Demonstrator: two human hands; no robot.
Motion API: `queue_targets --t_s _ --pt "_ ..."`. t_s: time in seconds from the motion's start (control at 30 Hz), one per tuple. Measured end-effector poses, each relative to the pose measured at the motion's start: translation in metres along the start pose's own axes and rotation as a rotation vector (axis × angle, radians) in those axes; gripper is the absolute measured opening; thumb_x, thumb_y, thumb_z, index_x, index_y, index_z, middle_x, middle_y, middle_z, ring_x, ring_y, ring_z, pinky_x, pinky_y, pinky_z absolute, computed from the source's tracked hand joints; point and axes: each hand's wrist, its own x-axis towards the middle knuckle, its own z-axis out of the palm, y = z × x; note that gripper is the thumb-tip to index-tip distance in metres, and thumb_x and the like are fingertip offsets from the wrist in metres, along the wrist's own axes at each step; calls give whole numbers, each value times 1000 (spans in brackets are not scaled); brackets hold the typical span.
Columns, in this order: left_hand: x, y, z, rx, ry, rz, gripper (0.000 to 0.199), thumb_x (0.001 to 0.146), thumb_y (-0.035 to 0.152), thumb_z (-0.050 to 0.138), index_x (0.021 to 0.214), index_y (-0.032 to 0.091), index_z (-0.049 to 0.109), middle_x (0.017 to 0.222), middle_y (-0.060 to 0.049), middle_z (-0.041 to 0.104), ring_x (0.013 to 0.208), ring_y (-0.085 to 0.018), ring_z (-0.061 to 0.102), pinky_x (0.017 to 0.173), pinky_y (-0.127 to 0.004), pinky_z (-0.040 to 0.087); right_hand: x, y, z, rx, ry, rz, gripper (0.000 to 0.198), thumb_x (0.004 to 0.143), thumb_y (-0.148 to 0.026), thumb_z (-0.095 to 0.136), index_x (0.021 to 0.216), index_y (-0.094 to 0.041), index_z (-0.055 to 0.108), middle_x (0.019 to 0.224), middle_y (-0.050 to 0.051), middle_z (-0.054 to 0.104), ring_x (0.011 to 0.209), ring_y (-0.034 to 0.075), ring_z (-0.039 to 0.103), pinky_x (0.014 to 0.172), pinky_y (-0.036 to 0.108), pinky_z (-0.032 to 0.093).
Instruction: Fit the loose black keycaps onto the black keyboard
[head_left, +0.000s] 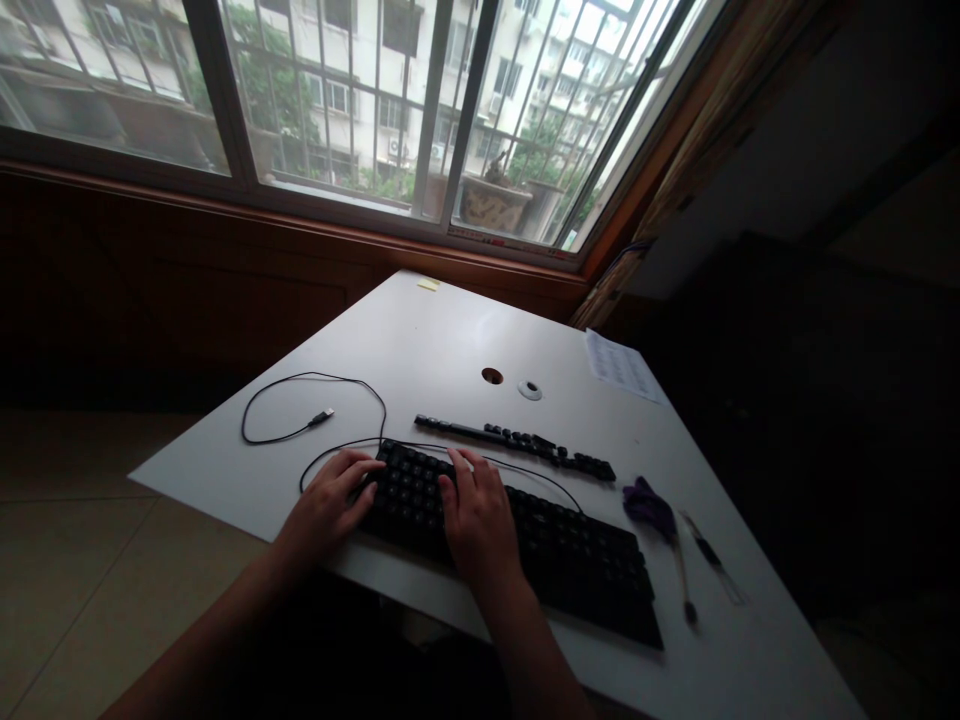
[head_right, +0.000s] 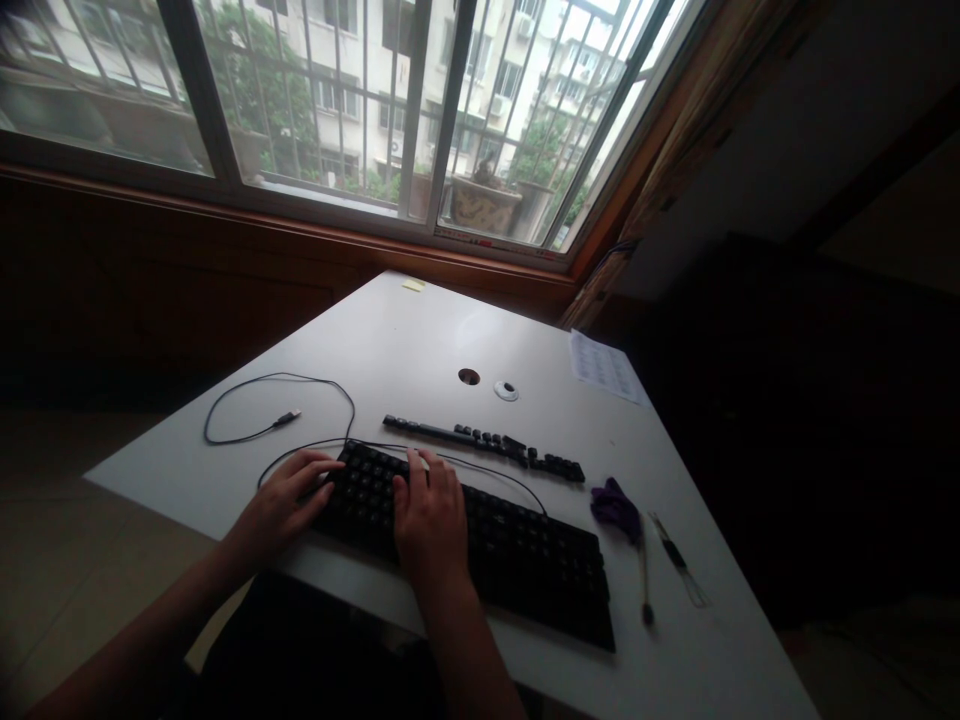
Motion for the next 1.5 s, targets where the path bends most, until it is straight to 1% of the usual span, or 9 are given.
queue_targets --t_s 0.13,0.2,0.27,0.4,0.7,0.9,1.17,1.3,1.5 --pt "1 0 0 3 8 3 26 101 27 53 123 25 66 119 -8 64 113 -26 64 100 -43 55 24 -8 18 -102 -34 26 42 109 -36 43 144 -18 59 141 14 61 128 30 54 111 47 43" --pt "1 0 0 2 7 4 26 101 28 53 123 25 66 119 -8 64 112 -26 64 100 -43 55 30 -9 26 -151 -63 42 44 108 -39 45 145 -19 58 142 14 62 127 30 54 108 47 44" --pt "0 0 0 2 7 3 26 101 28 53 123 25 66 120 -8 64 112 -26 64 99 -43 56 31 -8 31 -170 -111 68 44 108 -40 46 145 -21 59 138 13 64 121 29 57 102 43 47" --pt "0 1 0 0 1 -3 26 101 29 52 123 25 66 121 -8 64 113 -26 64 99 -43 55 28 -8 34 -173 -166 115 45 108 -43 43 144 -22 59 125 12 69 112 27 58 92 39 48" --pt "1 1 -1 11 6 -3 26 100 30 53 122 24 67 119 -9 65 110 -26 65 98 -43 56 25 -12 35 -229 -150 89 43 107 -45 45 141 -24 61 123 11 68 113 28 55 95 42 45" --pt "1 1 -1 3 -1 1 25 101 28 53 122 23 66 119 -10 65 110 -26 65 99 -45 56 24 -9 31 -137 -53 34 36 108 -38 46 134 -22 65 126 12 67 114 28 56 99 44 46" --pt "0 0 -1 5 1 4 26 101 28 53 123 24 66 120 -9 64 112 -26 65 100 -44 56 12 -7 14 -37 -63 -1 29 106 -29 49 126 -21 68 121 9 68 109 26 58 99 42 48" --pt "0 0 -2 -2 0 -2 26 101 29 53 123 24 66 120 -8 64 111 -25 65 99 -44 56 0 9 4 6 -57 -17 27 105 -25 50 126 -21 68 120 9 68 110 25 58 100 41 48" --pt "1 0 -2 1 5 7 26 101 28 53 123 24 66 119 -9 64 111 -25 65 99 -43 56 -18 42 -9 -42 -8 6 28 105 -28 51 126 -21 68 119 10 68 111 25 58 100 43 49"
